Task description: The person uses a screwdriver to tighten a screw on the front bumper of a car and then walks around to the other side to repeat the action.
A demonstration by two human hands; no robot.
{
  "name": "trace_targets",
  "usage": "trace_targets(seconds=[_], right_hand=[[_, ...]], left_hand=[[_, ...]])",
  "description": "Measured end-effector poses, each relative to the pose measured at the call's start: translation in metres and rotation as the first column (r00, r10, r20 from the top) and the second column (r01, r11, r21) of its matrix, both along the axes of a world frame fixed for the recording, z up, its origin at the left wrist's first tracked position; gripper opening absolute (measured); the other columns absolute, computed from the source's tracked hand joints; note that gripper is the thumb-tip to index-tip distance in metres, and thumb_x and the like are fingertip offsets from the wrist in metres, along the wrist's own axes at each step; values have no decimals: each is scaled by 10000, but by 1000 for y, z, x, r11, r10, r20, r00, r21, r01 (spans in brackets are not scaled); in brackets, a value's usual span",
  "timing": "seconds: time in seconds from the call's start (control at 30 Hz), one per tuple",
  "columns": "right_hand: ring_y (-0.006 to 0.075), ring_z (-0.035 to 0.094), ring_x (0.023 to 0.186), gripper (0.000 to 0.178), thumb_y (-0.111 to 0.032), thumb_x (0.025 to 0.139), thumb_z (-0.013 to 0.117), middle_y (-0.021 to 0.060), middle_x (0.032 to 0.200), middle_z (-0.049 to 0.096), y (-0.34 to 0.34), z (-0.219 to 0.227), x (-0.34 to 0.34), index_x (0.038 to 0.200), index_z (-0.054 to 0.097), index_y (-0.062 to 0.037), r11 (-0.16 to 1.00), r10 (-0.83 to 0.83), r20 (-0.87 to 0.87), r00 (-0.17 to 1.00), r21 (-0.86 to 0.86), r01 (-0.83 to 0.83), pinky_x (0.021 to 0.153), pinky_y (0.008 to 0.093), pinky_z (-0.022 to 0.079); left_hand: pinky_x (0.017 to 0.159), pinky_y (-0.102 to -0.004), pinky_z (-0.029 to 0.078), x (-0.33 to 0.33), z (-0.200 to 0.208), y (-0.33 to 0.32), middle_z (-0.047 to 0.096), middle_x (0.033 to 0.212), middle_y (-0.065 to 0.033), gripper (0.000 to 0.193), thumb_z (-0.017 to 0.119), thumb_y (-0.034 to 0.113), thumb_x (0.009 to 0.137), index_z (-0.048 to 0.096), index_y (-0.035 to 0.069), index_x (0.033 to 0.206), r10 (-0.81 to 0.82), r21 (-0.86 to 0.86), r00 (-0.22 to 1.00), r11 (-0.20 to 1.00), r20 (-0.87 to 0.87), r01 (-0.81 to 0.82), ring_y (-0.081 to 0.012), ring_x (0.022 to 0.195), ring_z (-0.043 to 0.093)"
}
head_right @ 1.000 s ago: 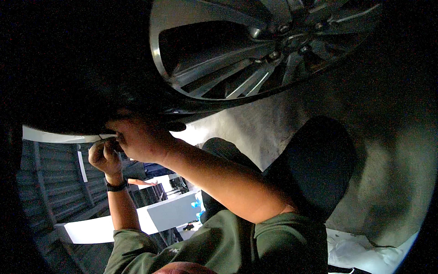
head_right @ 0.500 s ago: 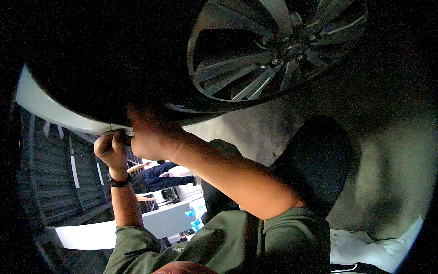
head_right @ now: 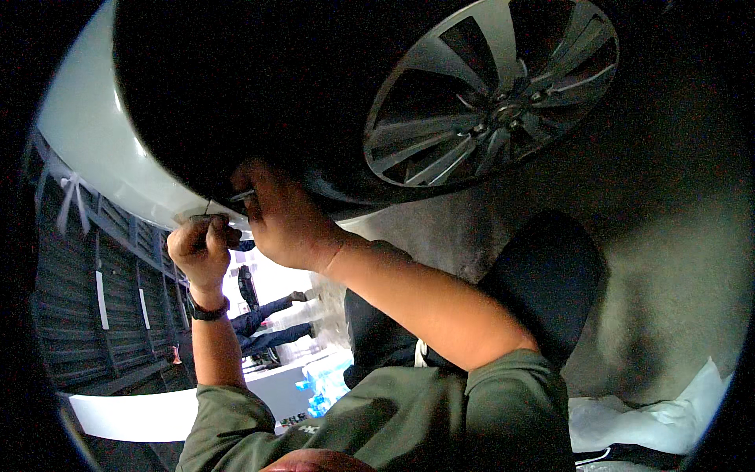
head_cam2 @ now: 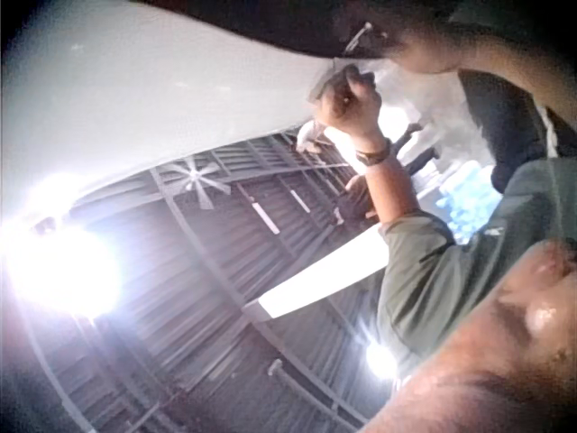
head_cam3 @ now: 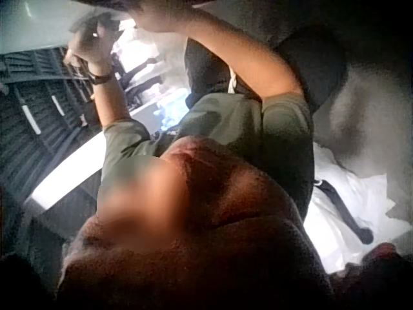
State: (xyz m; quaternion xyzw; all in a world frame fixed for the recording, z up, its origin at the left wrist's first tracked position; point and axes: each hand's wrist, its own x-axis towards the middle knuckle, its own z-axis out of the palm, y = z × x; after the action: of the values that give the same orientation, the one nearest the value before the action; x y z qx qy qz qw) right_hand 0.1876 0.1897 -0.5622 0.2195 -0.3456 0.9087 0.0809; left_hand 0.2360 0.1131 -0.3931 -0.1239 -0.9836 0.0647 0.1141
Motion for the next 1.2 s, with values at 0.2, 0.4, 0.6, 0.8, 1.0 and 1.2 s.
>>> trace_targets(seconds=[0.2, 0.4, 0.6, 0.8, 1.0, 1.2], right_hand=[[371, 618, 1068, 424, 73, 868, 546, 199, 1136, 565, -1, -4, -2, 1270, 469, -39, 989, 144, -65, 987, -35, -146, 926, 441, 501], [426, 567, 1135, 528, 89, 805, 522, 234, 1175, 530, 7, 6, -8, 1314, 429, -17, 995, -41, -207, 978, 77, 58, 1008, 458, 469], [439, 582, 1148, 553, 54, 793, 513, 249, 1243, 552, 41, 25, -8, 1338, 442, -12, 934, 146, -61, 987, 337, -117, 1028, 450, 471], [201, 607, 1132, 437, 28, 924, 575, 97, 1225, 622, 51, 16, -10, 1353, 522, -37, 787, 576, 56, 816, 231, -572, 1006, 360, 505], [164, 655, 1146, 412, -95, 1037, 635, 87, 1283, 673, 53, 6, 6, 1433, 532, -46, 722, 688, 220, 691, -112, -683, 999, 310, 536], [179, 691, 1092, 335, -261, 1092, 558, 91, 1175, 732, 60, 12, 10, 1324, 618, -27, 742, 607, 266, 749, 149, -654, 994, 345, 544]], left_hand=[[513, -264, 523, 3, 3, 1, 703, 581, -61, 176, 688, 44, 874, 691, -2, 704, -2, -24, 999, 1000, -35, 1, -168, 531, 707], [527, -273, 539, 8, 4, -7, 701, 579, -66, 148, 686, 21, 856, 698, -2, 710, 29, 100, 999, 995, -25, -26, -168, 534, 711], [513, -281, 525, 3, 10, -1, 685, 570, -68, 146, 703, -5, 816, 682, 17, 673, 11, 128, 999, 992, -40, -6, -182, 510, 689], [544, -344, 529, 13, 14, -11, 686, 626, -102, 103, 703, 22, 792, 674, 20, 692, -34, 9, 998, 999, -48, 35, -252, 543, 678], [482, -368, 476, 8, 11, -5, 576, 547, -125, 218, 750, 71, 728, 575, 76, 598, -52, 72, 984, 995, -169, 65, -301, 484, 603], [485, -373, 499, 12, 15, -1, 595, 551, -107, 166, 762, 90, 713, 626, 95, 619, -45, 108, 979, 992, -197, 68, -293, 496, 624]])
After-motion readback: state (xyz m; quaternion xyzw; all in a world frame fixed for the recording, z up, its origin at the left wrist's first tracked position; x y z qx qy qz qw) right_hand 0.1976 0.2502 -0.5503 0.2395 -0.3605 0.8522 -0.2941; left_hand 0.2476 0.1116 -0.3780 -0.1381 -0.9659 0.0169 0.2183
